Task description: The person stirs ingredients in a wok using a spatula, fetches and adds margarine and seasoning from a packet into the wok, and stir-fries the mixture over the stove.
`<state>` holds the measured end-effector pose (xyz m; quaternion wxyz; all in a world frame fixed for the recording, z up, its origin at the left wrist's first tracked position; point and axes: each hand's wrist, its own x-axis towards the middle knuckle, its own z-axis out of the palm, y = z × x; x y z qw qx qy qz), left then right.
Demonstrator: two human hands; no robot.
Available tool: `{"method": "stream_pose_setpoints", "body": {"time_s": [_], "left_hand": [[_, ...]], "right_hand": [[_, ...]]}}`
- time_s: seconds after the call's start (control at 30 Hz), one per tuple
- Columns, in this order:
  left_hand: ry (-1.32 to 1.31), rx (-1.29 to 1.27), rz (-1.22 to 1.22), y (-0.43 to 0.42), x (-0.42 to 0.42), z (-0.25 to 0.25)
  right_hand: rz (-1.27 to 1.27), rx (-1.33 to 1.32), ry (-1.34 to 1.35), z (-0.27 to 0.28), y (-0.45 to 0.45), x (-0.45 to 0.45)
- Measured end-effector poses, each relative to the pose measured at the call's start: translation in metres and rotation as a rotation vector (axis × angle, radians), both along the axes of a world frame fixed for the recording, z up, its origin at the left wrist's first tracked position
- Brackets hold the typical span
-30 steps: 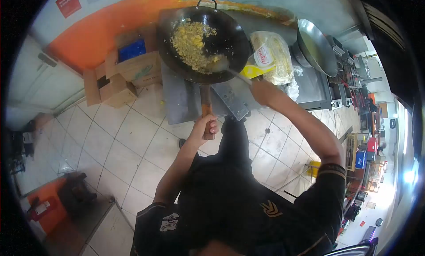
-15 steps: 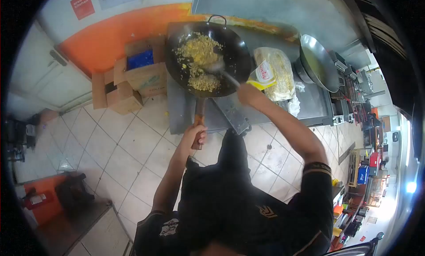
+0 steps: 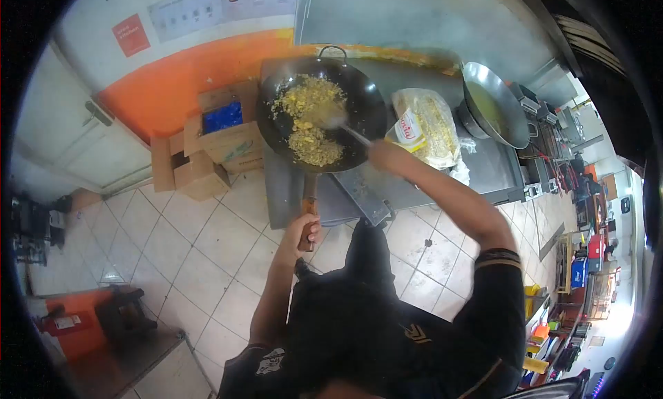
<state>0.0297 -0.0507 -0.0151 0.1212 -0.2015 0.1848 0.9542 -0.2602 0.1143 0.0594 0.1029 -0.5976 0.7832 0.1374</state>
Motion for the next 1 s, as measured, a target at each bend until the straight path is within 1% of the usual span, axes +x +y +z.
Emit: {"method": "stream_pose_setpoints", "body": {"time_s": [0.03,0.07,0.1,0.17,0.2,0.27,0.33,0.37,0.43,0.5,0.53,0.6,0.63,0.67,0.73,0.8,0.87,0.9,0.93,0.97,1.0], "left_hand": [[0.001,0.007,0.008,0.000,0.000,0.001],[-0.008,-0.022,0.014,0.001,-0.001,0.004],[-0.020,-0.051,0.023,0.001,0.000,0.009],[-0.024,-0.071,0.022,-0.003,0.003,0.009],[-0.008,-0.058,0.016,-0.004,0.001,0.005],[-0.010,-0.054,-0.002,-0.005,0.005,0.003],[-0.015,-0.077,-0.002,-0.006,0.002,0.009],[-0.016,-0.074,0.006,-0.004,0.004,0.006],[-0.007,-0.075,0.012,-0.003,0.001,-0.002],[0.007,-0.060,-0.003,-0.005,0.003,-0.001],[0.019,-0.051,-0.006,-0.005,0.001,0.001],[-0.013,-0.062,-0.002,-0.004,0.001,0.012],[-0.033,-0.066,-0.004,-0.004,0.002,0.015],[-0.017,-0.057,0.005,-0.006,-0.001,0.014],[0.008,-0.030,0.017,-0.004,0.000,0.005],[0.016,-0.031,0.003,-0.005,-0.001,-0.001],[0.020,-0.037,0.003,-0.004,0.000,-0.003],[0.026,-0.046,0.007,-0.004,0.000,-0.002],[0.028,-0.053,0.013,-0.002,0.002,-0.001],[0.020,-0.060,0.017,-0.001,0.003,0.002],[0.014,-0.068,0.020,-0.002,0.002,0.006]], "right_hand": [[-0.018,0.032,-0.017,0.001,-0.026,-0.001],[-0.222,0.105,-0.122,0.046,-0.058,0.023],[-0.226,0.110,-0.172,0.061,-0.059,0.027],[-0.244,0.115,-0.282,0.081,-0.055,0.040],[-0.287,0.203,-0.355,0.124,-0.047,0.061],[-0.394,0.189,-0.329,0.149,-0.006,0.099],[-0.363,0.225,-0.185,0.129,0.020,0.079],[-0.277,0.368,-0.162,0.104,0.021,0.050],[-0.067,0.501,-0.029,0.094,-0.001,0.022],[-0.040,0.203,0.028,0.055,-0.041,0.002],[-0.133,-0.090,-0.020,0.018,-0.053,-0.015],[-0.219,0.152,-0.168,0.062,-0.070,-0.005],[-0.265,0.276,-0.246,0.094,-0.076,0.004],[-0.271,0.409,-0.253,0.127,-0.072,0.016],[-0.663,0.405,-0.540,0.201,-0.046,0.059],[-0.192,0.650,-0.526,0.180,-0.021,0.026],[-0.194,0.631,-0.436,0.195,-0.030,0.068],[-0.142,0.647,-0.388,0.166,-0.038,0.058],[-0.088,0.663,-0.343,0.115,-0.047,0.040],[-0.111,0.497,-0.333,0.060,-0.060,0.025],[-0.137,0.328,-0.320,0.023,-0.069,0.013]]}}
